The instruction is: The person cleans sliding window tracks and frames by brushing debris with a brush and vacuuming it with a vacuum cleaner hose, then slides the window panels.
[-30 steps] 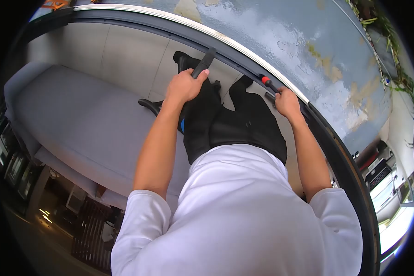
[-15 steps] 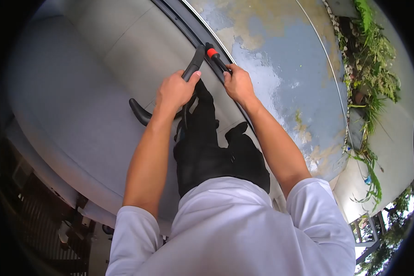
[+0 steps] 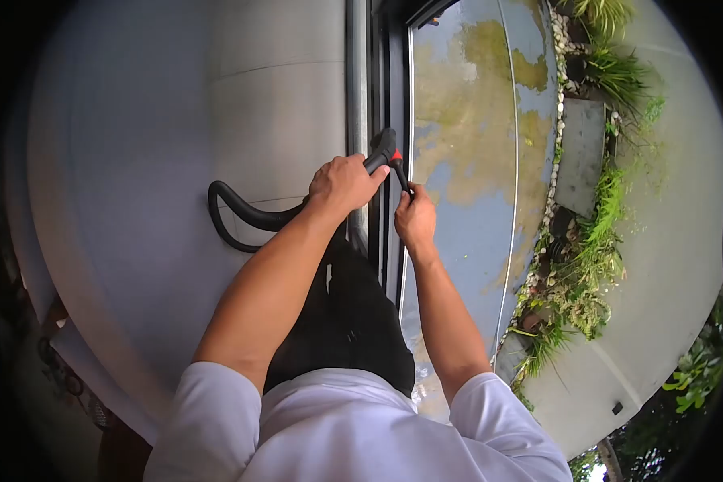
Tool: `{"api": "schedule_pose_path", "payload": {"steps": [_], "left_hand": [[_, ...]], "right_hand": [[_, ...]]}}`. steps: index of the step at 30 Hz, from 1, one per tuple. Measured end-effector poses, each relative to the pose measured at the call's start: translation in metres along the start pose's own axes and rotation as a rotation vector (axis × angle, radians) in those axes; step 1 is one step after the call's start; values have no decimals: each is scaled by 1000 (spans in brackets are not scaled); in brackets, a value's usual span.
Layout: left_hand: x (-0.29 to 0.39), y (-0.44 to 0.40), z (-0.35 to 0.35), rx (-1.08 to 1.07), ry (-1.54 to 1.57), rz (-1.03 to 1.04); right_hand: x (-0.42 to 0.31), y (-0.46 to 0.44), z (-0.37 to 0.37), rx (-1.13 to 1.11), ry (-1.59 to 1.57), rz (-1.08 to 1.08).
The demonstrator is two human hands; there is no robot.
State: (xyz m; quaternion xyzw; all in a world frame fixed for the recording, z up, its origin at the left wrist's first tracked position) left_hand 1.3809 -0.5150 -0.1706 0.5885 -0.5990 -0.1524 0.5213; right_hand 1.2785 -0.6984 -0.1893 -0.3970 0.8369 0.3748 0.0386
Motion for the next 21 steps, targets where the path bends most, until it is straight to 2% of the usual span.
{"api": "schedule_pose_path", "payload": {"steps": [1, 7, 10, 13, 17, 19, 20, 21], "left_hand": [[3, -5, -9, 36, 11, 3], [19, -41, -93, 153, 110, -13], [24, -65, -121, 87, 108, -46], [31, -89, -135, 58, 96, -46], [23, -91, -155, 85, 172, -77], [20, -83, -159, -31, 200, -108], [14, -86, -159, 109, 193, -70], [12, -86, -159, 110, 193, -74]], "right_hand": [[-20, -21, -8, 79, -15, -80], [-114, -135, -32, 82, 27, -230], [-154, -185, -51, 176, 30, -272], [-197, -232, -63, 166, 38, -299], [-194, -211, -62, 199, 83, -287], [-186, -194, -59, 30, 219, -163], [-190, -196, -64, 28, 190, -179], [-194, -202, -65, 24, 189, -181]]}}
Point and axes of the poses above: each hand's wrist, its own y-axis away from the middle knuckle, its own z-axis out of the palm, x = y × z, the point moved 10 cm from there along -y, towards the middle knuckle, and after that the axes turned 8 degrees about -x, right-handed, at the moved point
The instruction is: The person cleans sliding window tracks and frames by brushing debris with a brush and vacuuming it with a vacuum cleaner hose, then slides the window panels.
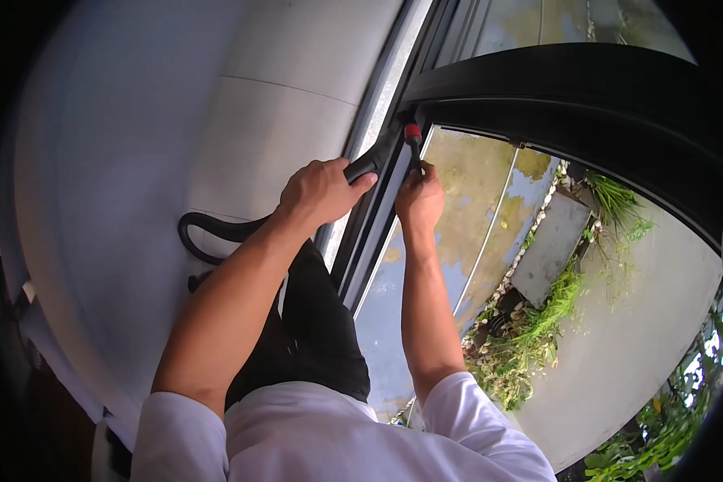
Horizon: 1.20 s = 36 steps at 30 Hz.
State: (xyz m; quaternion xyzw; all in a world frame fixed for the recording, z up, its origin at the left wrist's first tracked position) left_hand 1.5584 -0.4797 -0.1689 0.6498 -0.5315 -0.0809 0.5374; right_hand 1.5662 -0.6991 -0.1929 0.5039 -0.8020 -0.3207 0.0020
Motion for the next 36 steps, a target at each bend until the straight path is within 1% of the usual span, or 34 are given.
{"api": "schedule_pose_path", "payload": {"steps": [2, 3, 4, 6, 7, 8, 10, 11, 12, 14, 15, 17, 18, 20, 21, 22, 24, 25, 26, 27, 28, 29, 30, 31, 32, 33, 34, 36], "left_hand": [[1, -2, -10, 57, -45, -21], [3, -2, -12, 62, -43, -18], [6, -1, -13, 59, -48, -9], [12, 3, -25, 73, -52, 9], [13, 6, -25, 31, -40, 0], [14, 9, -22, -15, -29, -9], [22, 19, -31, 17, -47, 6], [24, 25, -34, -17, -26, 0], [25, 31, -34, -57, -9, -5], [21, 42, -33, -70, -32, 9], [17, 46, -31, -81, -46, 10], [6, 50, -25, -53, -66, 15], [1, 54, -23, -33, -75, -3], [-1, 63, -20, -38, -95, 12], [-4, 68, -18, -31, -97, 7], [-10, 72, -18, -28, -105, 0], [-13, 78, -18, -58, -118, 32], [-16, 78, -16, -80, -118, 18], [-17, 80, -11, -114, -134, 15], [-17, 73, -7, -44, -136, 112], [-3, 75, -7, -66, -189, 161], [3, 81, -12, -60, -174, 152], [4, 90, -17, -48, -158, 133], [9, 98, -22, -9, -193, 186], [10, 107, -25, -8, -195, 216], [8, 117, -26, -5, -225, 229], [5, 127, -27, 2, -260, 245], [-11, 149, -24, 3, -349, 251]], "right_hand": [[-26, -24, -22, 184, -39, -127], [-31, -34, -12, 71, 57, -135], [-28, -32, -18, 78, 57, -139], [-29, -19, -25, -84, 202, -68], [-26, -17, -32, -127, 176, 14], [-30, -17, -33, -120, 176, 6], [-35, -17, -34, 72, 79, -155], [-15, -27, 1, -141, 186, -107], [-13, -19, 9, -184, 217, -108], [-2, -4, 4, -280, 277, -93], [-1, 5, -4, -259, 273, -88], [-6, 24, -37, 24, 2, -98], [-2, 20, -28, 34, 2, -126], [26, -13, 45, -279, 236, -125], [22, -13, 46, -282, 243, -82], [16, -13, 44, -273, 222, -67], [-20, 7, -1, -180, 124, -81], [-37, 24, -31, -25, -14, -68], [-39, 27, -41, 152, -119, -135], [-32, 26, -30, 139, -94, -136], [-16, 16, 4, -122, 50, -19], [-5, 20, 34, -314, 162, 10], [-9, 45, 33, -412, 132, 54], [11, 41, 72, -366, -6, 36], [14, 62, 67, -224, -213, 18], [17, 92, 54, -167, -262, 90], [26, 119, 55, -181, -316, 149], [54, 161, 92, -236, -466, 153]]}}
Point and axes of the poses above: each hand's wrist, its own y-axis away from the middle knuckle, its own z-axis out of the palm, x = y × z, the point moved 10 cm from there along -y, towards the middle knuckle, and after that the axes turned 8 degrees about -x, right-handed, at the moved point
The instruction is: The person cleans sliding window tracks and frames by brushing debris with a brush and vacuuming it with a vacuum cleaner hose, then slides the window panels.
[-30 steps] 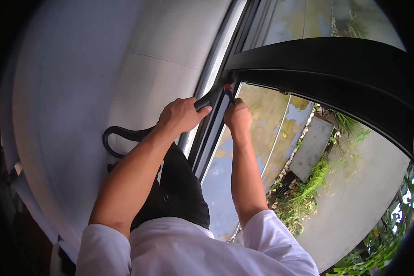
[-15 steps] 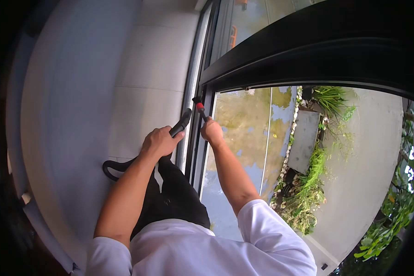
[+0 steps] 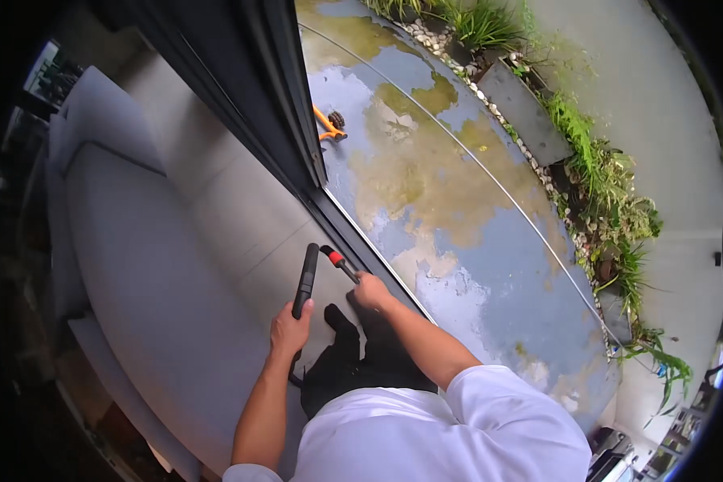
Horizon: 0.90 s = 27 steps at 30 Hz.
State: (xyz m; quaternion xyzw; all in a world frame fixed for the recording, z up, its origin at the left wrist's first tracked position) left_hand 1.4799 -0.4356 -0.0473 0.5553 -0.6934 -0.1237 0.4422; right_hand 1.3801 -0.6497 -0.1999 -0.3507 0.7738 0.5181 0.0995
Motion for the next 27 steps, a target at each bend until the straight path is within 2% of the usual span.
{"api": "schedule_pose_path", "payload": {"steps": [2, 4, 6, 8, 9, 11, 12, 14, 17, 20, 21, 23, 24, 25, 27], "left_hand": [[-15, 16, 15, -43, -43, 54], [-26, 37, 22, -132, -60, -28], [-30, 42, 16, -98, -109, -21], [-4, 45, -4, -37, -91, 0], [30, 59, -22, 15, -44, 17], [70, 59, -54, 128, 27, 172], [88, 66, -66, 141, 11, 175], [145, 89, -101, 288, 91, 369], [178, 108, -132, 366, 252, 480], [192, 123, -138, 392, 259, 472], [194, 123, -137, 400, 258, 464], [190, 121, -131, 398, 216, 377], [188, 123, -130, 401, 212, 362], [187, 123, -130, 413, 255, 352], [193, 119, -135, 432, 308, 343]], "right_hand": [[36, 27, 21, -111, -221, 2], [55, 50, 29, -18, -311, -21], [47, 71, 11, 142, -344, 12], [13, 87, -26, 291, -382, -42], [-11, 92, -45, 309, -395, -88], [-58, 108, -87, 425, -437, -224], [-84, 122, -112, 464, -449, -287], [-133, 144, -160, 628, -494, -479], [-203, 201, -231, 843, -591, -823], [-251, 206, -273, 950, -547, -959], [-252, 196, -279, 940, -550, -965], [-254, 159, -272, 824, -439, -821], [-237, 130, -254, 817, -400, -759], [-212, 120, -238, 651, -355, -606], [-159, 72, -199, 612, -290, -502]]}}
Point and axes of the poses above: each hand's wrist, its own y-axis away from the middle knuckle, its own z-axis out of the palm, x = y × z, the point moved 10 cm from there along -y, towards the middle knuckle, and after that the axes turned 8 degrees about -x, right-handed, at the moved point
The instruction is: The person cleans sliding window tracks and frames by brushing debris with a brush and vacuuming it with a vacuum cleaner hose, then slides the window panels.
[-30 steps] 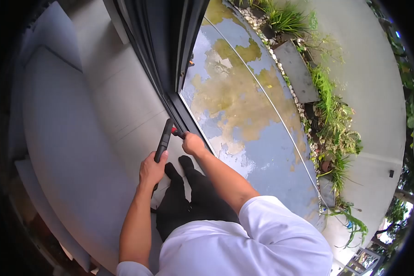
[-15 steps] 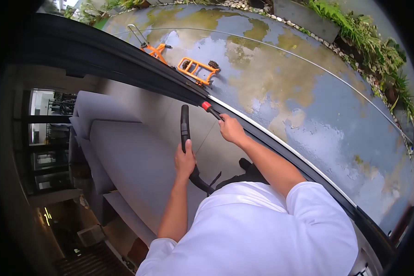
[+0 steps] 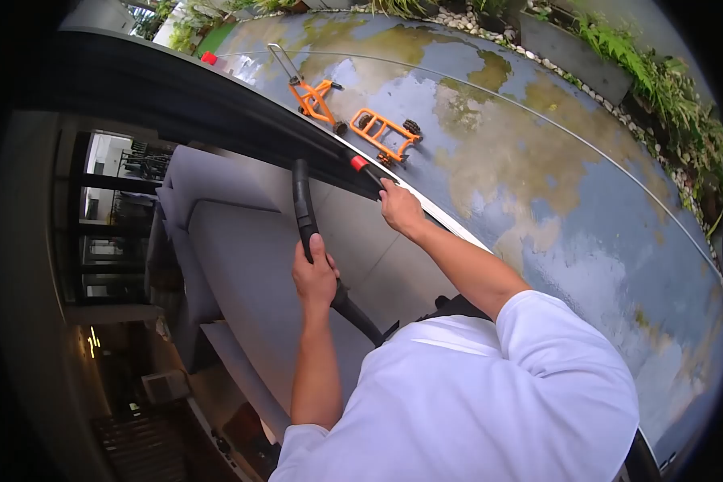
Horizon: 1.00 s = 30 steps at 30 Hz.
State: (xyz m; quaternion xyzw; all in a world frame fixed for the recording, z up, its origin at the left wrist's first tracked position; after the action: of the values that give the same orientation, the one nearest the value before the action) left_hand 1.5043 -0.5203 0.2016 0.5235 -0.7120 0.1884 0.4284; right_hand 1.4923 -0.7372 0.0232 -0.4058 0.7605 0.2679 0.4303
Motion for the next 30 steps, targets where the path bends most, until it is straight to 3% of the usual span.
{"api": "schedule_pose_path", "payload": {"steps": [1, 4, 7, 12, 15, 23, 30], "left_hand": [[9, -1, -3, 13, -14, 28], [41, -12, -2, 35, -36, 78], [72, -17, -2, 51, -44, 107], [128, -13, -26, 160, -67, 162], [152, -13, -68, 317, -177, 160], [261, 6, -135, 481, -258, 385], [372, 14, -206, 673, -348, 509]], "right_hand": [[-1, 7, 1, -11, -1, -2], [-60, 21, -44, 186, -121, -332], [-111, 0, -66, 124, -119, -345], [-62, -10, -44, 19, 36, -264], [-98, -6, -71, 31, -61, -302], [-216, -18, -122, 155, -337, -595], [-230, -18, -118, 87, -439, -555]]}}
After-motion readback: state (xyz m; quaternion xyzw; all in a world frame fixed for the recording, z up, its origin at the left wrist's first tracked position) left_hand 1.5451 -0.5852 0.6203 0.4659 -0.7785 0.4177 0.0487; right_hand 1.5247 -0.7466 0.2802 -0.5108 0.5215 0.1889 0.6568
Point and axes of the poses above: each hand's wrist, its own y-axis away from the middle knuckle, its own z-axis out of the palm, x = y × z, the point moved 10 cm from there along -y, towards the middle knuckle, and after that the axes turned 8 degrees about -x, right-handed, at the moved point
